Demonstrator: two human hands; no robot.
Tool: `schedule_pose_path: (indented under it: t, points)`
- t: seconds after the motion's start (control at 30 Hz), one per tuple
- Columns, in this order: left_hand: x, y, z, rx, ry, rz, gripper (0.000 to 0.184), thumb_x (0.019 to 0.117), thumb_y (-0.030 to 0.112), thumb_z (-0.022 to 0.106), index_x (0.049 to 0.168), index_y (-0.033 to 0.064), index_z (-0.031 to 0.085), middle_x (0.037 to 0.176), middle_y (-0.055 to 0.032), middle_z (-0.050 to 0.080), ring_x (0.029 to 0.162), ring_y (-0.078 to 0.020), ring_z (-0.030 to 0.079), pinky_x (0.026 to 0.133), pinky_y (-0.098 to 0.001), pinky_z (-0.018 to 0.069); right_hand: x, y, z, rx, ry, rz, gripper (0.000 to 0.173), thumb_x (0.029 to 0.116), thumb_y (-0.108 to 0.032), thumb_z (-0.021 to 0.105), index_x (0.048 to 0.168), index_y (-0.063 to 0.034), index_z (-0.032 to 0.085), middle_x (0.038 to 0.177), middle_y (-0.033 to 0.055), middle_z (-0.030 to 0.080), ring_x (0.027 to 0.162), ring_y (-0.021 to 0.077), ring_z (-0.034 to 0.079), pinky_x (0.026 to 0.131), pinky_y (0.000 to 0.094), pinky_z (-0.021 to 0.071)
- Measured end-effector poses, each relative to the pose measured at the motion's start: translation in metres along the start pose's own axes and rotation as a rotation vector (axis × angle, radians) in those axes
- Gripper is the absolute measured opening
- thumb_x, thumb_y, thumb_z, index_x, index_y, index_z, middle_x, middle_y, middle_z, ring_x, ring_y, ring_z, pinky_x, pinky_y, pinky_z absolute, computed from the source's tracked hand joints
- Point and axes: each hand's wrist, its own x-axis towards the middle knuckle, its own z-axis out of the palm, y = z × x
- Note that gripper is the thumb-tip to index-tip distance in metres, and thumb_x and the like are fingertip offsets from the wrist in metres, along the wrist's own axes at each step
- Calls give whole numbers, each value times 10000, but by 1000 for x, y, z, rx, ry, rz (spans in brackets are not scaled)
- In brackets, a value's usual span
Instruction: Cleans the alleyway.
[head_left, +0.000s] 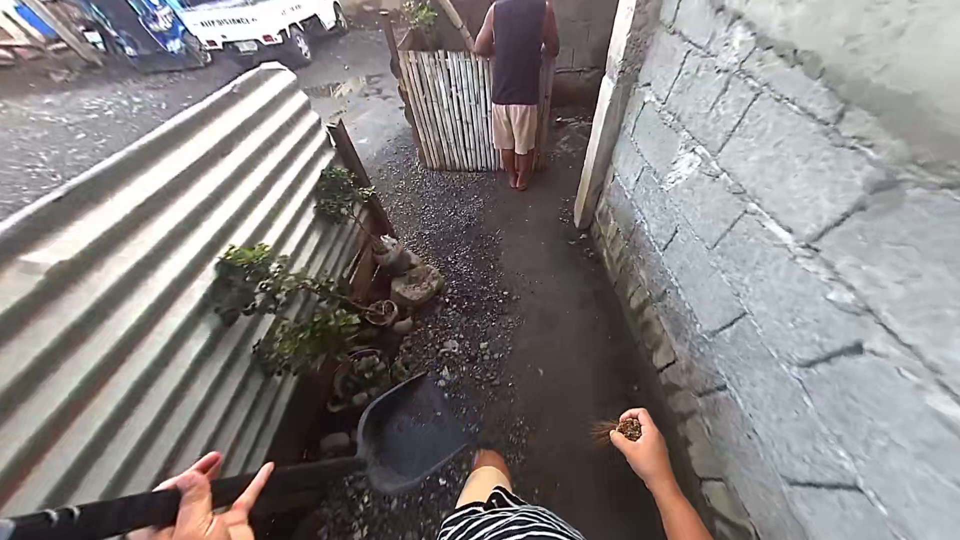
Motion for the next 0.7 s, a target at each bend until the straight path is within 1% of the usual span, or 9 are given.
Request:
schedule_pose_path:
  t: [0.13,0.2,0.27,0.33,0.4,0.47,0.53,0.6,0.7]
  points:
    - [71,-36,134,121,-52,2,321,1089,200,485,1361,42,425,1166,-20,562,1049,-109,627,835,-385,600,146,-9,26,-16,124,59,504,824,-140,836,1212,84,604,1171,299,642,1121,414,628,979,585,495]
    - [115,-60,213,166,-96,32,477,1061,191,551,1456,15,350,1208,-57,545,1045,-84,631,824,-335,610,214,-24,31,14,171,108,578,817,-162,860,1257,87,579,1191,313,635,1134,429,625,980,595,498]
    - [158,-63,297,225,-181,55,577,1041,216,595,1507,4,327,1296,-125,530,1085,-119,618,846,-347,600,275,-38,40,48,198,207,609,817,-165,868,1284,70,557,1177,311,638,1082,427,640,917,610,517]
    - [191,-57,383,331,-299,84,554,1038,247,602,1480,-10,388,1301,-175,551,1078,-172,641,836,-390,609,329,-50,45,59,219,293,607,819,-146,868,1299,50,552,1163,306,648,1030,429,661,860,621,539]
    - [219,-43,466,460,-440,131,501,1046,262,587,1433,-21,442,1237,-204,593,1015,-223,670,806,-447,612,371,-55,52,80,266,333,643,799,-148,883,1313,40,544,1178,300,646,1033,423,665,854,614,549]
    - [249,-31,548,531,-536,202,456,1051,257,576,1385,-33,462,1134,-186,619,900,-206,684,747,-427,611,411,-61,62,117,325,322,693,788,-121,876,1351,72,522,1254,328,614,1142,434,623,955,604,512]
    - [282,-32,629,479,-586,260,421,1047,237,573,1356,-30,471,1087,-130,615,861,-123,679,709,-339,618,457,-69,73,177,353,331,723,814,-96,842,1407,106,480,1347,358,554,1256,435,561,1067,570,454]
    - [312,-40,711,358,-634,306,381,1037,209,574,1320,-27,476,1060,-71,603,865,-64,685,699,-282,639,515,-77,85,193,330,397,697,843,-131,834,1396,110,485,1316,346,579,1220,401,593,1056,525,479]
    - [351,-57,836,206,-725,346,326,1029,205,573,1259,-9,487,1068,-18,635,912,-51,701,745,-277,650,626,-78,99,64,158,443,712,826,-209,866,1351,123,518,1231,341,634,1160,422,639,1036,552,500]
